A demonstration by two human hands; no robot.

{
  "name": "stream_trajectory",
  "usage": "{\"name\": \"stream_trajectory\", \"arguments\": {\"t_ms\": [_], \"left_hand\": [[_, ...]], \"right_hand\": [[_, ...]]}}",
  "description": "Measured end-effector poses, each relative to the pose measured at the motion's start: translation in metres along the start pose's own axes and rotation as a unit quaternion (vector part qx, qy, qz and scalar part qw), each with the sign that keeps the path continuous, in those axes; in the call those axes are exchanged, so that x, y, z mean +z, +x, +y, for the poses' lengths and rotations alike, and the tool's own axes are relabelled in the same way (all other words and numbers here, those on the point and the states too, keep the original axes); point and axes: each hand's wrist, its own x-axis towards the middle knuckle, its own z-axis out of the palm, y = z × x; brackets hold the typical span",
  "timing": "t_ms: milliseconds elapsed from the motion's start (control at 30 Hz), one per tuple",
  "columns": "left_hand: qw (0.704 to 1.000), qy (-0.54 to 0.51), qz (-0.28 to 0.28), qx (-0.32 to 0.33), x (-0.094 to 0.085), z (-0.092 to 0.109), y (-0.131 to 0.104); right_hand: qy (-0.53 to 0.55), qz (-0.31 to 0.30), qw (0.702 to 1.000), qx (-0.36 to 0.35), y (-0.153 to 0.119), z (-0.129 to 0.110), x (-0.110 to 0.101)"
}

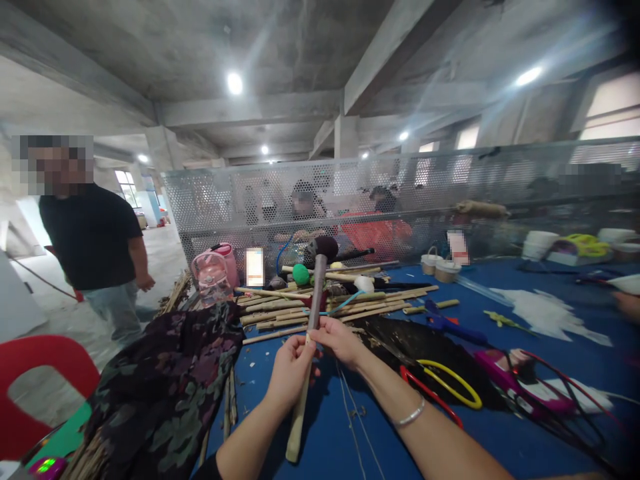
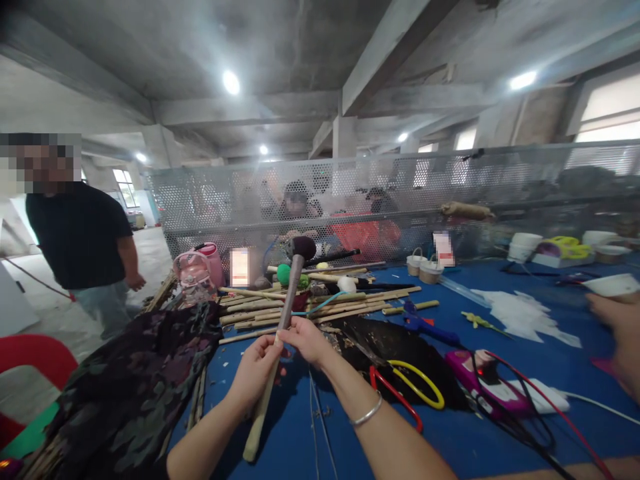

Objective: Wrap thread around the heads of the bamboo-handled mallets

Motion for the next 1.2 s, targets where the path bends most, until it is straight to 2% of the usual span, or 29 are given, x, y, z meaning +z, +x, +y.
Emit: {"name": "stream_trajectory", "arguments": {"t_ms": [67, 200, 267, 467, 600, 667, 833, 1067, 1200], "left_hand": [[0.999, 0.038, 0.013, 0.006, -0.001, -0.003, 0.001], [0.987, 0.082, 0.091, 0.104, -0.002, -0.007, 0.001], [0.985, 0.074, 0.088, 0.125, -0.002, -0.007, 0.001], [0.998, -0.018, 0.022, 0.059, -0.002, -0.002, 0.0], [0.999, -0.044, -0.005, 0.019, -0.002, 0.001, 0.001], [1.0, -0.02, 0.002, 0.016, -0.003, 0.001, 0.001], [0.995, 0.028, 0.075, 0.059, -0.003, -0.003, 0.001], [0.998, -0.06, 0.021, 0.01, -0.001, 0.003, 0.0], [0.999, -0.041, -0.002, 0.014, -0.004, 0.001, 0.002]], "right_hand": [[-0.027, 0.019, 0.999, 0.0, 0.002, 0.002, 0.001], [-0.042, 0.034, 0.999, -0.007, 0.004, 0.002, 0.003], [-0.037, 0.028, 0.999, 0.001, 0.003, 0.001, 0.003], [0.023, -0.031, 0.999, 0.01, -0.002, -0.005, -0.003], [0.018, -0.006, 1.0, 0.012, -0.001, 0.003, -0.006], [0.01, 0.007, 1.0, 0.006, 0.0, 0.007, -0.007], [0.003, 0.004, 1.0, -0.012, 0.003, 0.009, -0.004], [0.021, -0.018, 0.999, 0.027, -0.003, -0.005, -0.001], [0.026, -0.01, 0.999, 0.03, -0.003, -0.005, 0.003]]}}
